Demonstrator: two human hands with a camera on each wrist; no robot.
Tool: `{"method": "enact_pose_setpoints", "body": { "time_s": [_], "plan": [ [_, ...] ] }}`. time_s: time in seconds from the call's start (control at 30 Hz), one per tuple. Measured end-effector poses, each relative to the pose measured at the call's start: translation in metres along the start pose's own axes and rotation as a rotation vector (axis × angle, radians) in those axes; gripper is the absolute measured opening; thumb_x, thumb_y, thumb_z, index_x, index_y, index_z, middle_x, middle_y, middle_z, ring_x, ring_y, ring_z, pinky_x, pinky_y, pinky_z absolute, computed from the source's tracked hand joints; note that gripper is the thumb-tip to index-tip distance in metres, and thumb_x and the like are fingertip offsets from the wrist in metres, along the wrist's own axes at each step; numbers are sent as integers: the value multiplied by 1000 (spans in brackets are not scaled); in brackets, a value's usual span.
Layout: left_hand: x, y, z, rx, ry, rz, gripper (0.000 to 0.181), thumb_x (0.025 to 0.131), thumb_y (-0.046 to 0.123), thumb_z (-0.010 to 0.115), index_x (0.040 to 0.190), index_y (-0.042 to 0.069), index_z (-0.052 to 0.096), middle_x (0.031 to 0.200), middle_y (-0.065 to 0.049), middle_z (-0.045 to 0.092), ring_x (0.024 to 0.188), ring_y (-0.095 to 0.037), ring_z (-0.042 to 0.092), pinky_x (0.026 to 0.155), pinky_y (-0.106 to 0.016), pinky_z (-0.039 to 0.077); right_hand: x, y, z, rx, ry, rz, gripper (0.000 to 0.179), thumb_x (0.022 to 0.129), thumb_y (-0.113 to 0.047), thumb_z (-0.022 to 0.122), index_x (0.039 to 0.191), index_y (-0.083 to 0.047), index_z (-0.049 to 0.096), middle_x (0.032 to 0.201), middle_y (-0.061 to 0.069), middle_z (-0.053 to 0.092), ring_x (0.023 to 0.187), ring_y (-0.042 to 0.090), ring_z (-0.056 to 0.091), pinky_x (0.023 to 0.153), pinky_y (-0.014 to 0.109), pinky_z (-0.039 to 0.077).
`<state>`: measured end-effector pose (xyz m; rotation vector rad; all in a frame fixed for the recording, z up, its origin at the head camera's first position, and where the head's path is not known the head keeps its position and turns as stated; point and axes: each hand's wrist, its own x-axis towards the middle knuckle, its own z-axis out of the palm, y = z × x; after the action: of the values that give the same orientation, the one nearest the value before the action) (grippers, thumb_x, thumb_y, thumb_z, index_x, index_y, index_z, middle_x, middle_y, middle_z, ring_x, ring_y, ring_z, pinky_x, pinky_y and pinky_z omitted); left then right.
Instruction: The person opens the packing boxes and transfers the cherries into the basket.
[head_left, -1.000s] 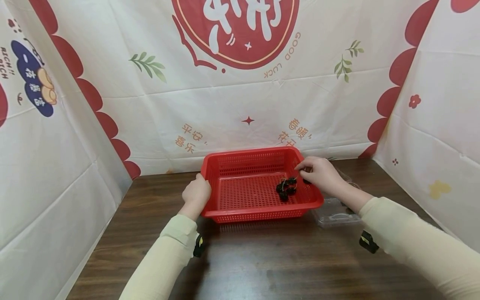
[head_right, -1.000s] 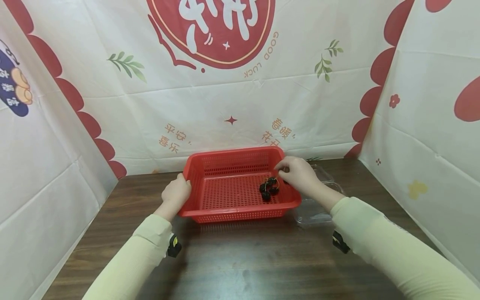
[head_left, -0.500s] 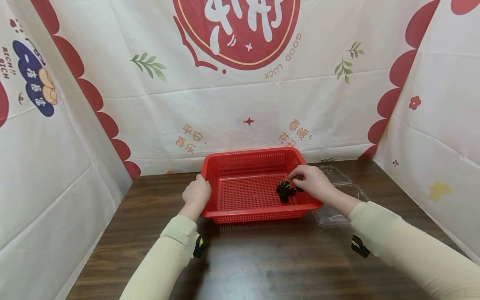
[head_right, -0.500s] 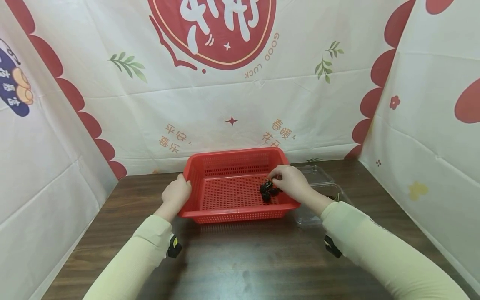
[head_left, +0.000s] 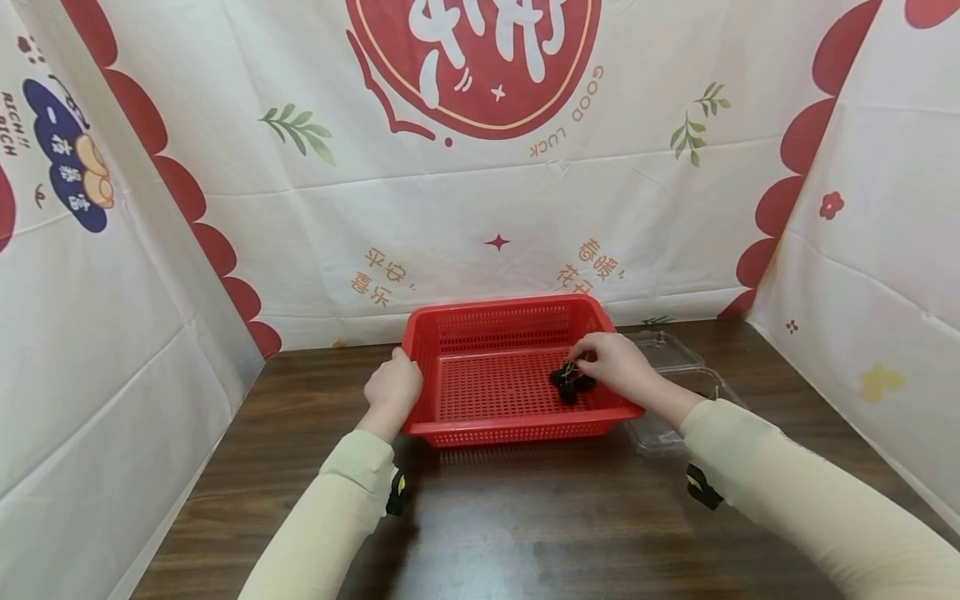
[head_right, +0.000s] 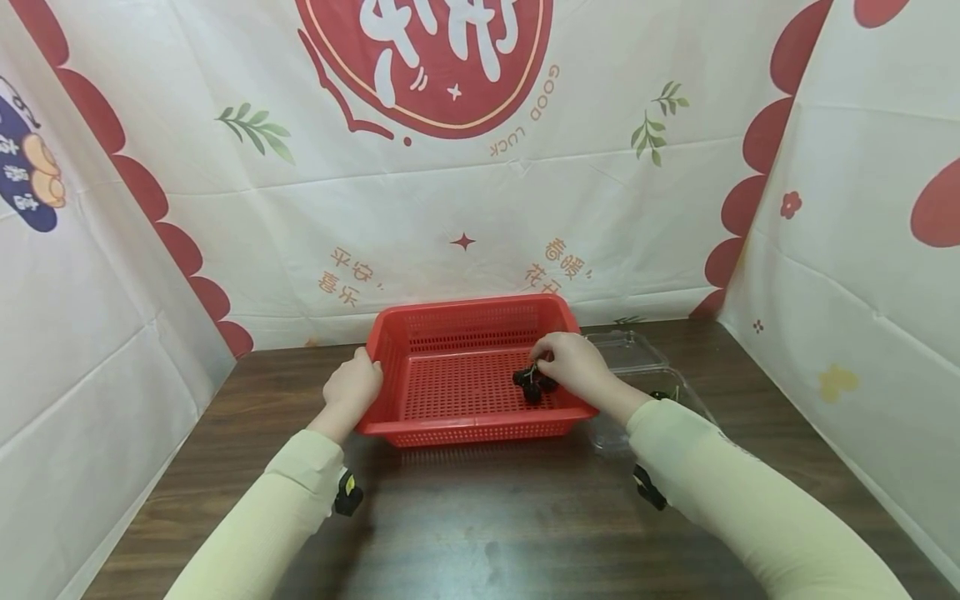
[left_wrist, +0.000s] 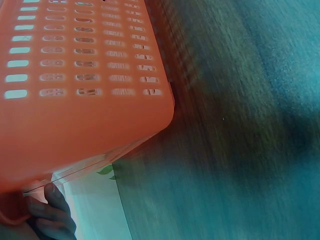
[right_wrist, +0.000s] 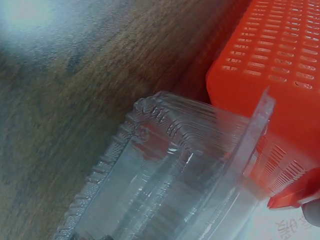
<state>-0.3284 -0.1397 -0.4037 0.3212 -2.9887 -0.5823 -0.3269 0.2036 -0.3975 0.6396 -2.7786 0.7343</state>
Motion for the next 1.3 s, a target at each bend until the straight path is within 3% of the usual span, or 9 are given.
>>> {"method": "enact_pose_setpoints", "body": {
  "time_s": [0.2, 0.33, 0.57, 1.03, 1.3],
  "plan": [
    [0, 1, 1, -5, 9, 7, 37, 101, 28, 46, 122, -2, 50, 89, -20, 66, 77, -33, 66, 61, -49, 52, 1, 0, 2, -53, -40, 11, 13, 84, -2, 70, 95, -6, 75, 90, 4, 70, 86, 22, 63, 80, 45, 51],
    [0, 0, 2, 1, 20, 5, 37, 101, 27, 46, 124, -2, 51, 93, -21, 67, 81, -35, 66, 62, -51, 52, 2, 0, 4, -113, -67, -40, 14, 83, -2, 70, 95, -6, 75, 90, 4, 71, 87, 23, 65, 81, 46, 52],
    [1, 0, 0, 2, 6, 0, 42, 102, 29, 45, 130, -3, 48, 95, -21, 67, 81, -33, 66, 63, -50, 53, 3, 0, 7, -191, -95, -59, 14, 82, -1, 71, 95, -6, 75, 89, 3, 71, 87, 23, 66, 80, 44, 52],
    [2, -2, 1, -2, -2, -3, 41, 102, 29, 45, 128, -3, 48, 93, -21, 66, 79, -33, 66, 63, -50, 53, 3, -2, 12, -332, -121, -69, 9, 82, -3, 72, 80, -12, 71, 70, -5, 62, 65, 14, 55, 66, 38, 51],
    [1, -2, 1, -5, -4, -4, 40, 101, 29, 45, 127, -2, 48, 93, -20, 66, 79, -32, 66, 62, -49, 53, 2, -1, 13, -394, -124, -98, 11, 81, -2, 71, 79, -13, 73, 71, -4, 64, 66, 15, 59, 67, 39, 53]
  ]
}}
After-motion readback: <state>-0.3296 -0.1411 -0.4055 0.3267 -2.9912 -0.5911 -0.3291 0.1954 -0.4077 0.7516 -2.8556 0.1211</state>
